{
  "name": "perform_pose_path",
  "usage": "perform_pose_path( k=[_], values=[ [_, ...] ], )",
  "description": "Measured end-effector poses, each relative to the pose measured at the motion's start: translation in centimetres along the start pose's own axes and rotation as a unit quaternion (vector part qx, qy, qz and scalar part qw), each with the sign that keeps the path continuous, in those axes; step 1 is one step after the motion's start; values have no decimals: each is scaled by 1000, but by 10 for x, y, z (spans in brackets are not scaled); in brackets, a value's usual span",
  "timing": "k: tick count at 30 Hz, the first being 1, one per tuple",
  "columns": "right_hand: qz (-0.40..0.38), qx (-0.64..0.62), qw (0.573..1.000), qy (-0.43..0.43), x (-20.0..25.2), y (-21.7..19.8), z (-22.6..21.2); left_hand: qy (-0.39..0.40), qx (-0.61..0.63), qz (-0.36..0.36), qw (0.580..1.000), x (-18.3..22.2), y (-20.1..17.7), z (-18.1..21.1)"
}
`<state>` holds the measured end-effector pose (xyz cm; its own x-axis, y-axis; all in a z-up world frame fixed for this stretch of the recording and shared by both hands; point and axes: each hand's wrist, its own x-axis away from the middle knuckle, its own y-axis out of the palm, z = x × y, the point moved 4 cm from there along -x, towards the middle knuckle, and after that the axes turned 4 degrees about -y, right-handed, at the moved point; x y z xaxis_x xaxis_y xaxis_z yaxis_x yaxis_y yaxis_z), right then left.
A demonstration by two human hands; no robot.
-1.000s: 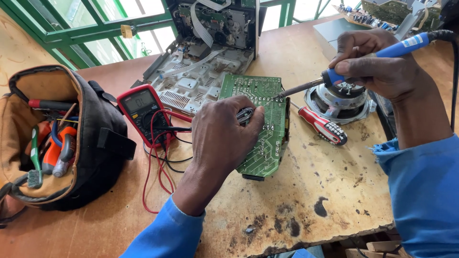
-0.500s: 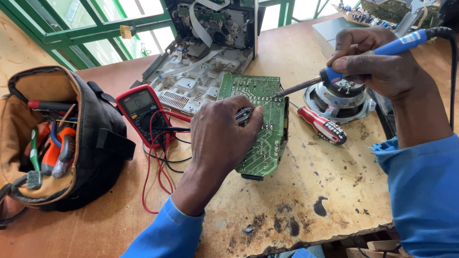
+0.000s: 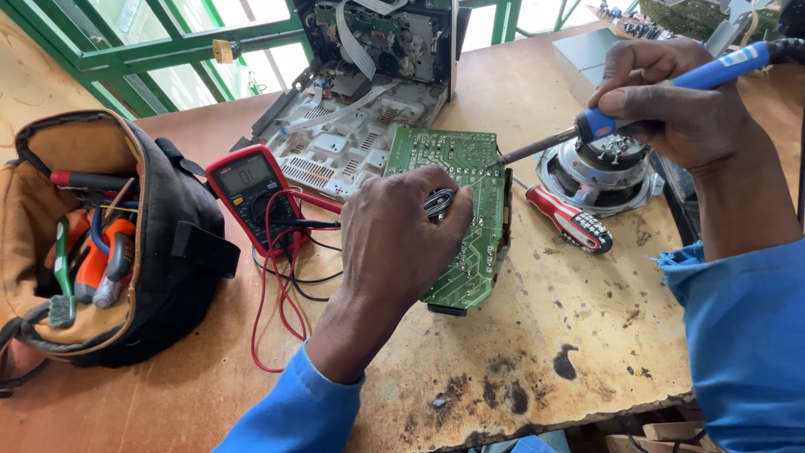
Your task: A person uses a soldering iron to repair or assemble components on a printed circuit board at a workbench.
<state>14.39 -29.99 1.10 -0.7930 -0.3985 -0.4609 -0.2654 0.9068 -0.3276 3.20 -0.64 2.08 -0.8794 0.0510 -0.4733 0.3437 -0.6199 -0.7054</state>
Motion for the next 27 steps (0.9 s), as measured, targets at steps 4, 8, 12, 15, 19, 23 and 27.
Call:
perform_pose_path(
  k=[4,8,12,15,19,23,27],
  values=[
    [-14,-4,1000,-5,-1,1,-1,2,-2,-9,1000,-1,3,-1],
    [-17,-5,1000,-8,-1,1,-1,-3,-10,-9,1000,-1,3,1],
    [-15,-13,1000,-4,-1,3,-2,0,-10,-6,1000,-1,5,0],
    [-26,-16,1000,-5,0,0,1,-5,-8,-8,1000,-1,5,0],
    [-27,-25,999,4,2,-9,14,-7,-14,-10,1000,-1,5,-1],
    [-41,-6,999,0,2,-11,13,-9,-8,-9,1000,-1,5,0],
    [-42,-11,999,2,3,-9,11,-2,-6,-12,1000,-2,5,0]
  ],
)
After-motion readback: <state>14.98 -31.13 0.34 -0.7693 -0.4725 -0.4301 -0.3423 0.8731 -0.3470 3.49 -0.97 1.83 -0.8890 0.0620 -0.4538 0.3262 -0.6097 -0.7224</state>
